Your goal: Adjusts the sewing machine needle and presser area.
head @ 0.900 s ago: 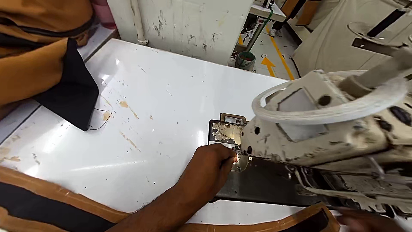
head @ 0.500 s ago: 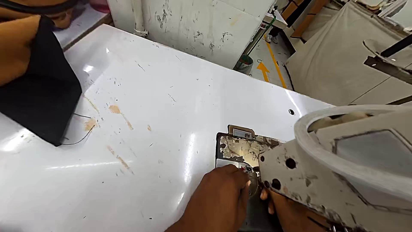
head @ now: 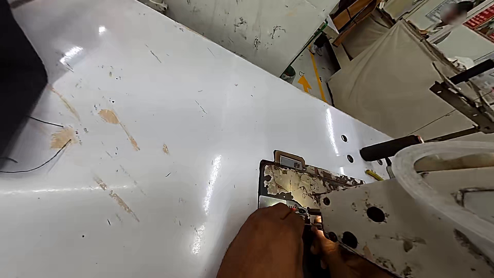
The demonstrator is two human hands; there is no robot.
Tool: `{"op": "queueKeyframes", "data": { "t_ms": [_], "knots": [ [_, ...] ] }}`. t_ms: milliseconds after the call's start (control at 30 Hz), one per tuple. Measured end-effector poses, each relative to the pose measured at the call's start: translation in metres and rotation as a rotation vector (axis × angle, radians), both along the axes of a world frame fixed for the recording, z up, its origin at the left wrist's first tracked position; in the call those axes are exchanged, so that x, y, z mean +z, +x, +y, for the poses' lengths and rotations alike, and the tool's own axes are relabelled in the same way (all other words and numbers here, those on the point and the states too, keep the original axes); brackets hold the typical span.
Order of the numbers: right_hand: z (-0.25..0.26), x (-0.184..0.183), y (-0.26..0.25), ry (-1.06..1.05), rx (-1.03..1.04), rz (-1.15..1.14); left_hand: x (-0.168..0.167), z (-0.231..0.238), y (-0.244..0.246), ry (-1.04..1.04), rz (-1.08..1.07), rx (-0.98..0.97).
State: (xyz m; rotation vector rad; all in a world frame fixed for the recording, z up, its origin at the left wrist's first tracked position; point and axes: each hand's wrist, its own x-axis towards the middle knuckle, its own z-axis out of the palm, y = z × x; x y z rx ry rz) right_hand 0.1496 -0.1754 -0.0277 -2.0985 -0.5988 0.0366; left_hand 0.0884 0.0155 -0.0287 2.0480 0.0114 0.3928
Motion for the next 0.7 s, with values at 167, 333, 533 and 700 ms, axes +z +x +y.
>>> {"op": "queueKeyframes", "data": {
  "t_ms": [167, 333, 533, 700],
  "knots": [
    [0.007, 0.007, -0.003, 0.023, 0.099, -0.004, 0.001, 0.001, 0.0, -0.015, 0.002, -0.031],
    [0.012, 0.006, -0.004, -0.013, 0.029, -0.061, -0.002, 0.002, 0.0, -0.003, -0.029, -0.034],
    [0.004, 0.004, -0.001, 0.007, 0.056, -0.027, -0.002, 0.001, 0.0, 0.028, -0.03, -0.028],
    [-0.01, 0.001, 0.001, 0.08, 0.093, 0.106, 0.0, 0.0, 0.0, 0.027, -0.021, -0.013]
  ]
}}
